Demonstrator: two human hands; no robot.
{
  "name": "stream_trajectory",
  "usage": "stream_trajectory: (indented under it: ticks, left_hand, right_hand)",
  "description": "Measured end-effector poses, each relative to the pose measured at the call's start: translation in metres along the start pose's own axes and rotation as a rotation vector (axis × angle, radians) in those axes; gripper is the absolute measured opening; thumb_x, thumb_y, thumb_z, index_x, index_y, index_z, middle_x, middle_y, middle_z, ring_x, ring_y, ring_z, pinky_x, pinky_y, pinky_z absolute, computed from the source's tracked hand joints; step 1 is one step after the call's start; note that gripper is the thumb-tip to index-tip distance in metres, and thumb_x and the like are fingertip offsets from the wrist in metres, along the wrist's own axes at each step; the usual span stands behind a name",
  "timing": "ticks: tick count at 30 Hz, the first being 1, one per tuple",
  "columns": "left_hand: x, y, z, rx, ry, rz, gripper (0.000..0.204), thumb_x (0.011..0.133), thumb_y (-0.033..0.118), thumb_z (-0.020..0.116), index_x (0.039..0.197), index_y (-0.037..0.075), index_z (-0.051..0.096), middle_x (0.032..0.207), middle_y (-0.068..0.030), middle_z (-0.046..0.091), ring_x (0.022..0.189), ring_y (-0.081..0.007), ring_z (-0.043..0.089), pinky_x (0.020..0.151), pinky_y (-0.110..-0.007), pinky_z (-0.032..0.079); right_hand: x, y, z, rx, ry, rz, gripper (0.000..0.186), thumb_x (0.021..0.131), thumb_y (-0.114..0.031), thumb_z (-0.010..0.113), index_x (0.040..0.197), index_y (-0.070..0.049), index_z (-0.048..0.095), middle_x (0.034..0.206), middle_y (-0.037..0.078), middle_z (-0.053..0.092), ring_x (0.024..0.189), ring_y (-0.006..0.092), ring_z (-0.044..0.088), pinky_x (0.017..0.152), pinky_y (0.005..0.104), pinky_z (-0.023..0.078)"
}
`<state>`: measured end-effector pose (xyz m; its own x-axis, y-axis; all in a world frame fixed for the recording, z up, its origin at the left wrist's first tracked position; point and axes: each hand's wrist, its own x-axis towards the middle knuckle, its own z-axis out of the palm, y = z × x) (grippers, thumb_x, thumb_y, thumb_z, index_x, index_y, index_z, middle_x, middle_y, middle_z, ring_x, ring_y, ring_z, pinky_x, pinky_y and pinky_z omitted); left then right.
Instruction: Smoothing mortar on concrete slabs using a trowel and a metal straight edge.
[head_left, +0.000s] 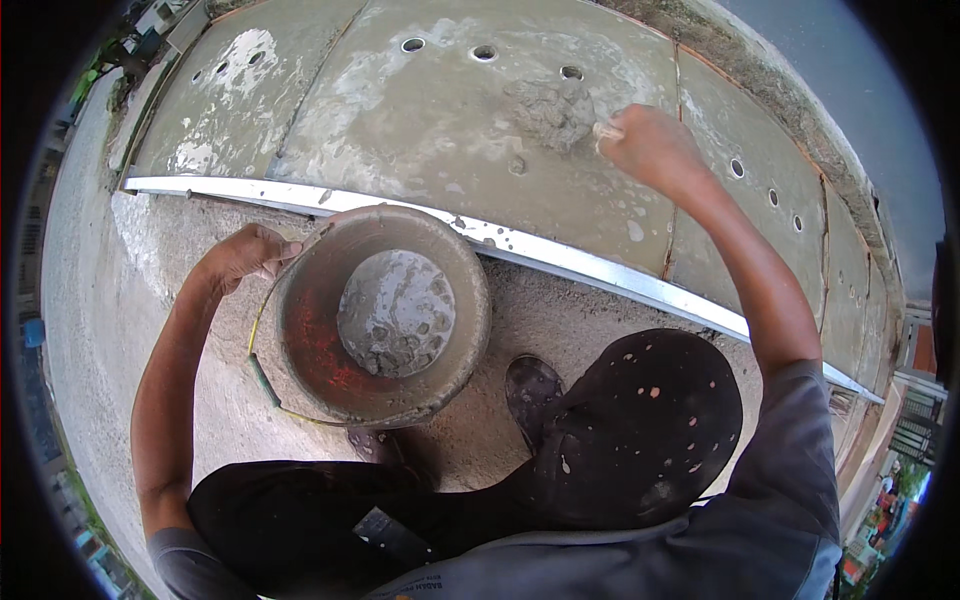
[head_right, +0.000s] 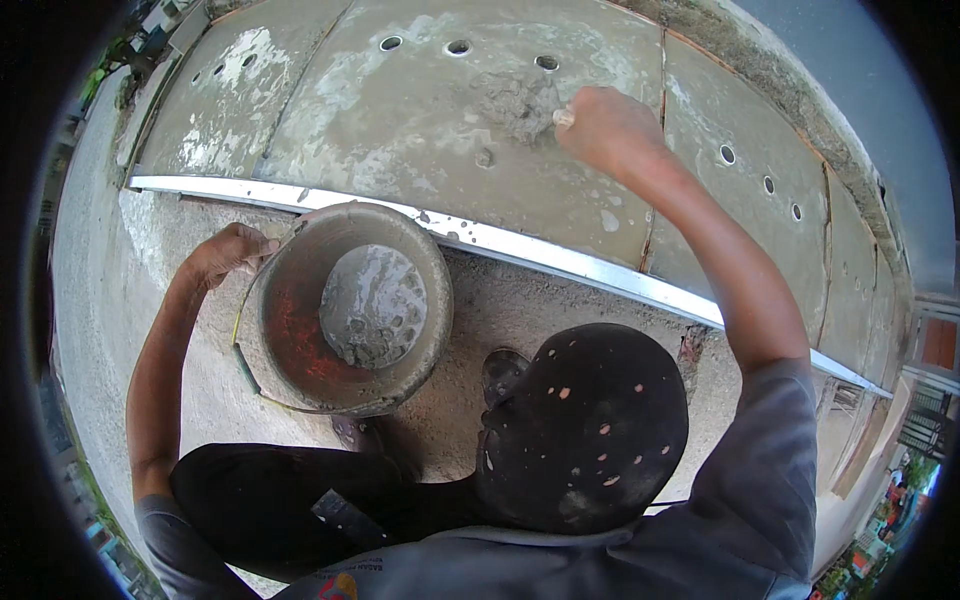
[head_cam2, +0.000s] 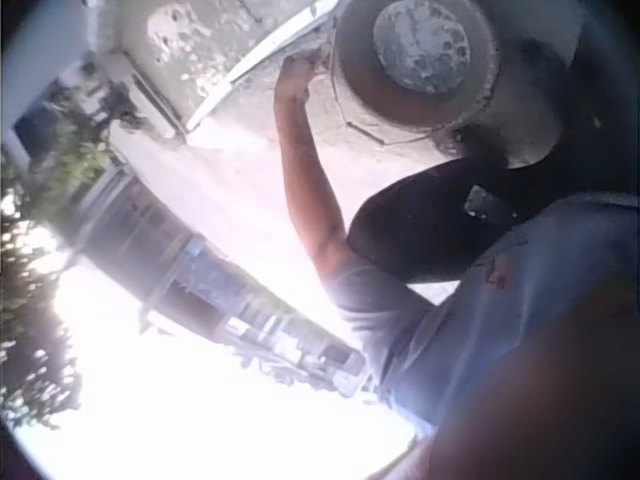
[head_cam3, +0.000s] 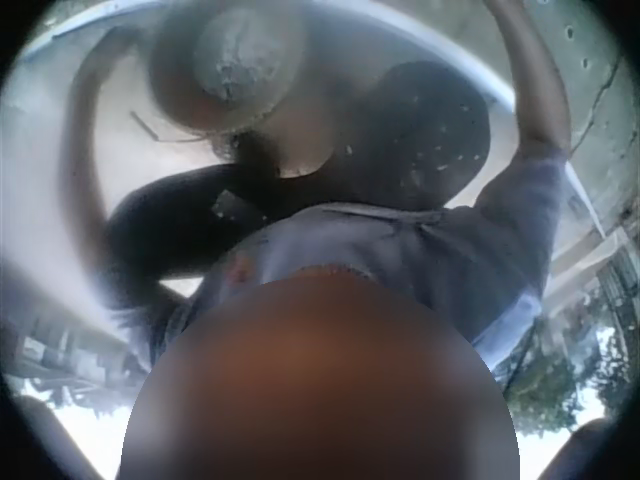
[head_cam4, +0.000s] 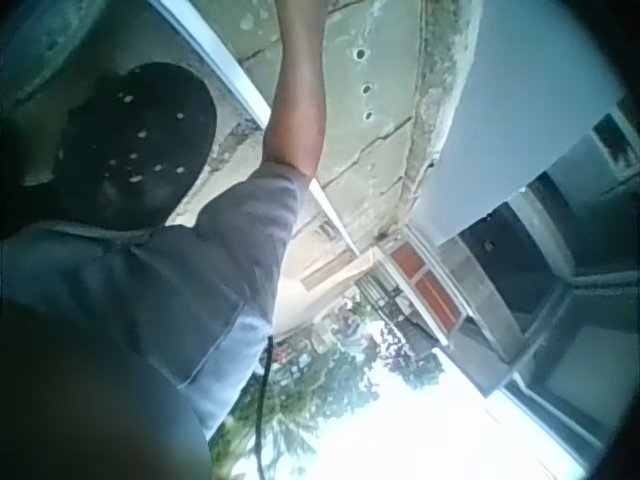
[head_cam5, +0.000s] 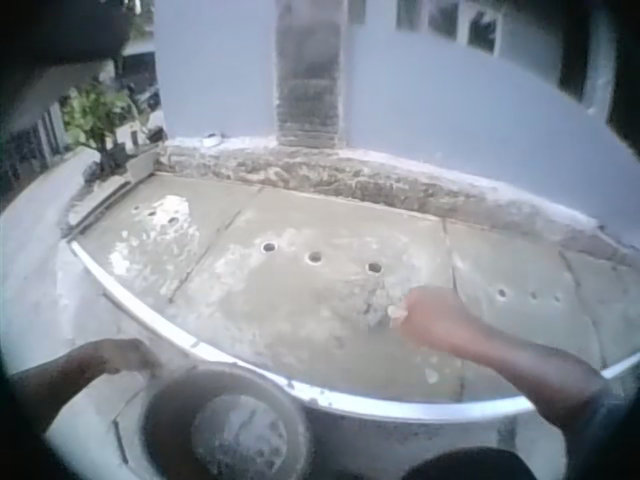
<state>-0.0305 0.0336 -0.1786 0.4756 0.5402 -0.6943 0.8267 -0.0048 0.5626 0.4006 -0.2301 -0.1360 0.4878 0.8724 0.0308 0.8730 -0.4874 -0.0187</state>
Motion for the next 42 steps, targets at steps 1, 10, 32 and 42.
stream_trajectory:
  ticks: [1,10,32,42]
  left_hand:
    - [0.0,-0.002,-0.001,-0.001,0.0,-0.003,0.034,0.08,0.032,0.083,0.064,0.007,0.066,0.061,-0.0018,0.059,0.057,-0.0139,0.051,0.057,-0.03,0.04]
    - [0.0,0.0,0.0,-0.005,-0.016,0.019,0.037,0.079,0.033,0.082,0.068,0.001,0.069,0.064,-0.007,0.063,0.06,-0.0166,0.055,0.062,-0.032,0.044]
    - [-0.012,0.031,0.033,0.177,0.093,0.248,0.049,0.085,0.042,0.073,0.103,-0.003,0.073,0.09,-0.0144,0.069,0.083,-0.0243,0.059,0.08,-0.042,0.047]
    - [-0.039,0.049,0.028,0.28,0.092,0.109,0.04,0.088,0.021,0.071,0.121,-0.002,0.067,0.106,-0.0136,0.07,0.099,-0.0236,0.063,0.083,-0.038,0.051]
  right_hand:
    - [0.003,-0.007,0.001,0.001,-0.002,-0.002,0.024,0.086,-0.019,0.06,0.091,0.002,0.072,0.082,0.021,0.071,0.073,0.0287,0.072,0.07,0.0417,0.057]
    - [-0.025,-0.035,-0.028,-0.239,0.104,-0.062,0.029,0.087,-0.012,0.052,0.107,-0.001,0.069,0.09,0.021,0.073,0.087,0.0341,0.072,0.075,0.0456,0.057]
    - [-0.089,-0.176,0.071,0.223,-0.679,-0.653,0.024,0.076,-0.017,0.062,0.083,0.004,0.071,0.089,0.027,0.07,0.088,0.0425,0.069,0.078,0.0495,0.056]
    - [-0.098,-0.165,0.076,0.485,-0.763,-0.557,0.023,0.08,-0.021,0.069,0.079,0.002,0.067,0.073,0.022,0.064,0.068,0.0318,0.067,0.064,0.0446,0.047]
